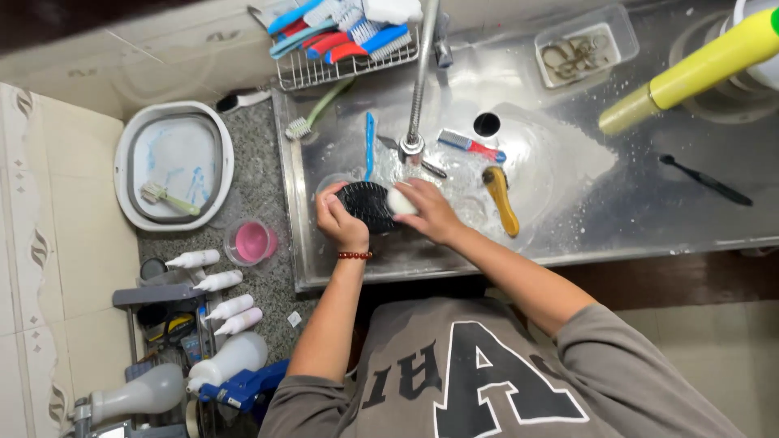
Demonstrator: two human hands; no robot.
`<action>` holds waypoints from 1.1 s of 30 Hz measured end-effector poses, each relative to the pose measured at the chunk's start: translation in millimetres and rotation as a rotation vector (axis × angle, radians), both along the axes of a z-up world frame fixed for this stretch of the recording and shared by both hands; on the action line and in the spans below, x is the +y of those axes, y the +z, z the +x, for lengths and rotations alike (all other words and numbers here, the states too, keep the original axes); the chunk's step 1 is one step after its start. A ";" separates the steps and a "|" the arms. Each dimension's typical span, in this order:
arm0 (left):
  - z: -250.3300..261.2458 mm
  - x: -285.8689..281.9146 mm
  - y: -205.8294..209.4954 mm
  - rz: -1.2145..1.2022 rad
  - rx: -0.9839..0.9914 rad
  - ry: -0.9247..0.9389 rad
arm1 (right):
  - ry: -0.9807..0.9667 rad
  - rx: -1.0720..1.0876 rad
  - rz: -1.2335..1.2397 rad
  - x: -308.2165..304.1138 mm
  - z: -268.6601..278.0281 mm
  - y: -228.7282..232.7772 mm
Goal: The person scrubs the sole of a brown leather shoe with a brush and soap, rinses it under running water, and dries it with a purple cloth. They then scrub the upper part of the shoe with a brush and rinse it again.
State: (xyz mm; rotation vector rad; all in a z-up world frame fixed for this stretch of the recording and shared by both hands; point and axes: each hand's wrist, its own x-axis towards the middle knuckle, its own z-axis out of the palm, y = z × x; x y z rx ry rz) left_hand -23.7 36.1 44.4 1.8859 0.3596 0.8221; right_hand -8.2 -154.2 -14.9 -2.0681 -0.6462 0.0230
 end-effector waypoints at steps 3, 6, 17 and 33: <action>0.3 9.1 -1.3 0.002 0.057 0.045 | 0.092 -0.012 0.185 8.3 -6.1 -4.1; -0.7 27.6 -24.3 -0.061 0.044 0.073 | 0.115 -0.048 0.045 -14.0 5.3 -31.5; -16.1 32.4 -28.5 -0.046 0.046 0.103 | 0.102 -0.105 0.043 -6.2 9.7 -33.0; 14.9 39.7 -27.6 -0.557 -0.042 0.108 | -0.259 -0.106 -0.585 -110.9 29.3 9.2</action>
